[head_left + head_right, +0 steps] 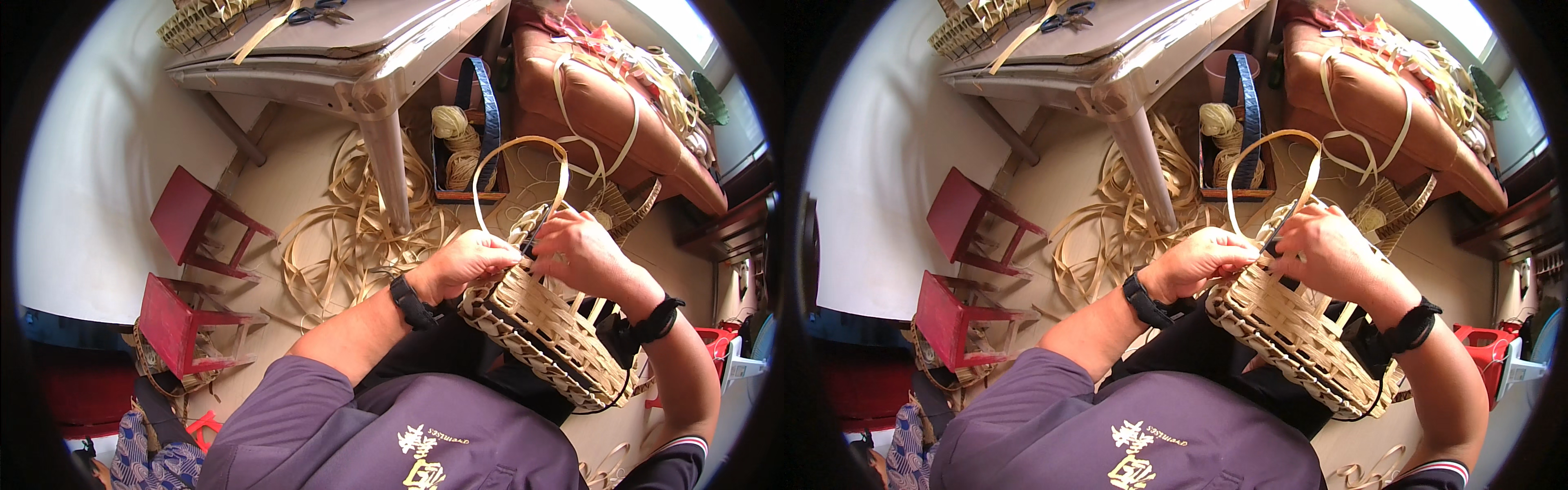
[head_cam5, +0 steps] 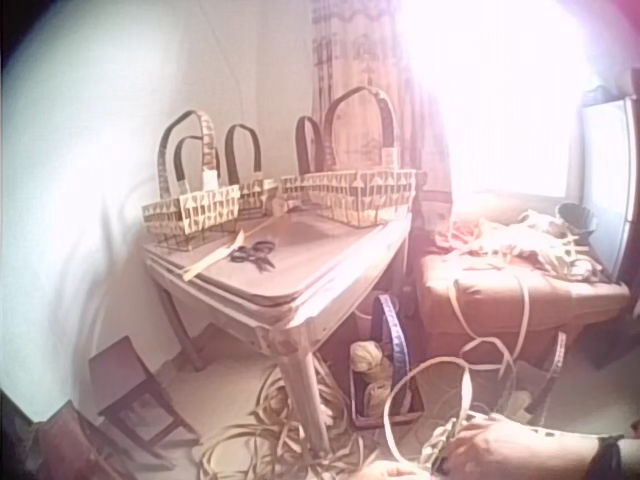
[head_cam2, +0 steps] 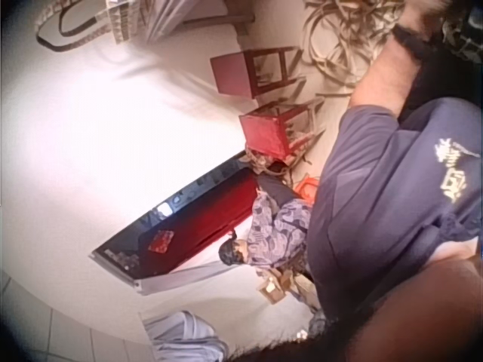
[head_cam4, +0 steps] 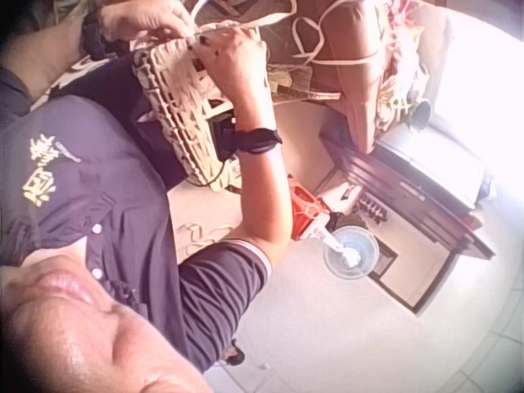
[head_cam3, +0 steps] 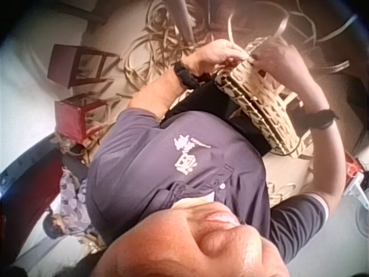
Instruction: The person weaves a basket by hand, threading flexible strips through a base frame, pulling them tight, and tucking the ends into the structure.
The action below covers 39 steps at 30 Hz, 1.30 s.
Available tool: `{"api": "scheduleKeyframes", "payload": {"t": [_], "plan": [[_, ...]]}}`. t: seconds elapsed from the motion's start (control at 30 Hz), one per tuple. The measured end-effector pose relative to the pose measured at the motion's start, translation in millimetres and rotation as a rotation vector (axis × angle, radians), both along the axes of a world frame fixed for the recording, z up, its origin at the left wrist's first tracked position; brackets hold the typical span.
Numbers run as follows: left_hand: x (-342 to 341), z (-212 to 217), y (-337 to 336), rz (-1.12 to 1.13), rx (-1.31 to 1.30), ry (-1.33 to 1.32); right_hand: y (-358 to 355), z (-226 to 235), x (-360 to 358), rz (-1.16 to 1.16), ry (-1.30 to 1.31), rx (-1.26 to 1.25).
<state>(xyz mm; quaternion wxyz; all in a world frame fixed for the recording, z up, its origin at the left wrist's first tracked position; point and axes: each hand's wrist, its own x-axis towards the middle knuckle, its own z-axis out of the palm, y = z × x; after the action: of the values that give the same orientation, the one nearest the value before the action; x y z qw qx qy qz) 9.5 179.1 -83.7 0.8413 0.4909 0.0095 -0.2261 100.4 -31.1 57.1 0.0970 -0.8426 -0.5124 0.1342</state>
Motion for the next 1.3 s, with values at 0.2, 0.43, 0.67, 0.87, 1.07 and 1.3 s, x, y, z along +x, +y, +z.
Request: {"api": "scheduleKeyframes", "payload": {"t": [0.2, 0.43, 0.67, 0.87, 1.07, 1.3], "plan": [[2, -10, -2, -0.016, -0.092, 0.041, 9, -5, -14, -0.112, 0.077, 0.191], [-3, 5, 4, 0.015, 0.071, -0.063, 13, -8, -22, -0.187, 0.142, 0.176], [12, 40, 13, 0.138, 0.547, -0.657, 13, 14, -14, -0.115, 0.146, 0.203], [22, 45, 13, 0.058, 0.583, -0.802, 13, 17, -7, -0.069, 0.176, 0.186], [15, 27, 14, 0.029, 0.472, -0.608, 8, -2, 27, 0.026, -0.494, 0.046], [2, 35, 12, 0.088, 0.621, -0.822, -2, 27, 21, -0.224, -0.306, 0.179]]}}
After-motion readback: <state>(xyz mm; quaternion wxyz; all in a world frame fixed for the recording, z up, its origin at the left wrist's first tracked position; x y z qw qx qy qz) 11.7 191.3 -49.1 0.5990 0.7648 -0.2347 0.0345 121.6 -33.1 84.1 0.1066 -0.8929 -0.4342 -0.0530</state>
